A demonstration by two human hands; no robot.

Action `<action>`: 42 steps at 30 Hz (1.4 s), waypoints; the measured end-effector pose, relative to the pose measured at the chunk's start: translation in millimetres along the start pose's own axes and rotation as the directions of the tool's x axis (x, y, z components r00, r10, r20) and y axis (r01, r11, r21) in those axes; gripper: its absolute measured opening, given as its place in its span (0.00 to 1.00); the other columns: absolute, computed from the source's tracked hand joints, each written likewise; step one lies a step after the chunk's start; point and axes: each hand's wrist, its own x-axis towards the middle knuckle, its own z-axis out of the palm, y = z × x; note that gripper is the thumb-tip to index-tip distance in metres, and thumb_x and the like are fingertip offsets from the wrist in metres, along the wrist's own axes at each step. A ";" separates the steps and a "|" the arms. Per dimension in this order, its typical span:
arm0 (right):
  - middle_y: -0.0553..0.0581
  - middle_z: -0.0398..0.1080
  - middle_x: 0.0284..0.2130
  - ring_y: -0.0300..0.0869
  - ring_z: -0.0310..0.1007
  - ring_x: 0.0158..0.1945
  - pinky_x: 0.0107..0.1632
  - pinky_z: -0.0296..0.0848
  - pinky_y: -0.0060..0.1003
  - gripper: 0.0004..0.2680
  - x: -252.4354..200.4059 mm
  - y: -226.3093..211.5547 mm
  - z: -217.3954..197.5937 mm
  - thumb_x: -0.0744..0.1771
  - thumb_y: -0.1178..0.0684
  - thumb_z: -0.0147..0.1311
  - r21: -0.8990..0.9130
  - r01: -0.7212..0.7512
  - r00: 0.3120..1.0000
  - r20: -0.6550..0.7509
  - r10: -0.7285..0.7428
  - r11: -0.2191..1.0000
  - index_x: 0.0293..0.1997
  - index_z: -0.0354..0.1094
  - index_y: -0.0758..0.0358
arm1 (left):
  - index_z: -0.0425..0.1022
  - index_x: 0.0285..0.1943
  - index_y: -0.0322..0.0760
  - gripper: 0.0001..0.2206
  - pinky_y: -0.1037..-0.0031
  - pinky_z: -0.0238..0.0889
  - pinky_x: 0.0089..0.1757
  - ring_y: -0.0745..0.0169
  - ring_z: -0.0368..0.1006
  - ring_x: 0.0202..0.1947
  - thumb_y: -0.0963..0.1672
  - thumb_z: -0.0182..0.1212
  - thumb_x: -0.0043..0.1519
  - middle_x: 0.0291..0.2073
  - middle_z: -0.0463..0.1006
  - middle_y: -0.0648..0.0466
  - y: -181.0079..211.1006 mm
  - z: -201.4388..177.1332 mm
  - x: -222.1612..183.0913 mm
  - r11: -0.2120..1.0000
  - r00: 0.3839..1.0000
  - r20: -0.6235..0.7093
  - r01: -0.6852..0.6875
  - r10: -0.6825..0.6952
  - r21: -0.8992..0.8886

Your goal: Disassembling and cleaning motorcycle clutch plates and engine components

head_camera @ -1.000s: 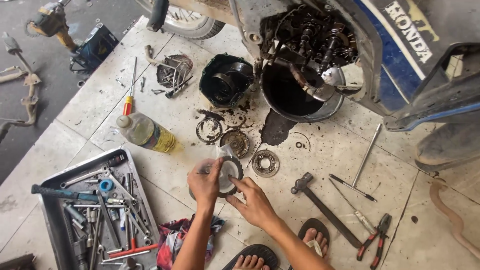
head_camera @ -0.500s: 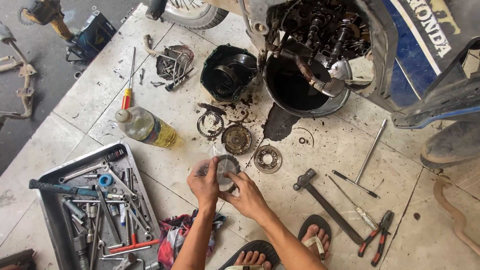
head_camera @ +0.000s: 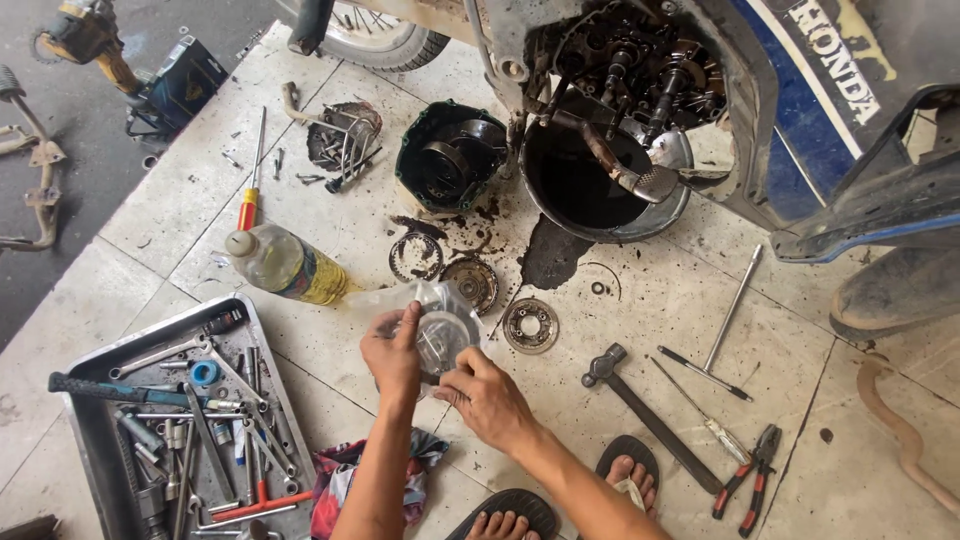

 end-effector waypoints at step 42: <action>0.68 0.70 0.56 0.61 0.74 0.55 0.58 0.70 0.63 0.38 -11.3 25.1 -11.8 0.56 0.18 0.49 -0.079 -0.423 0.786 0.464 0.409 0.903 0.58 0.68 0.64 | 0.86 0.46 0.35 0.13 0.74 0.61 0.23 0.67 0.66 0.17 0.46 0.58 0.67 0.21 0.81 0.54 -39.5 13.8 -19.9 0.966 0.978 0.185 -0.136 0.095 0.222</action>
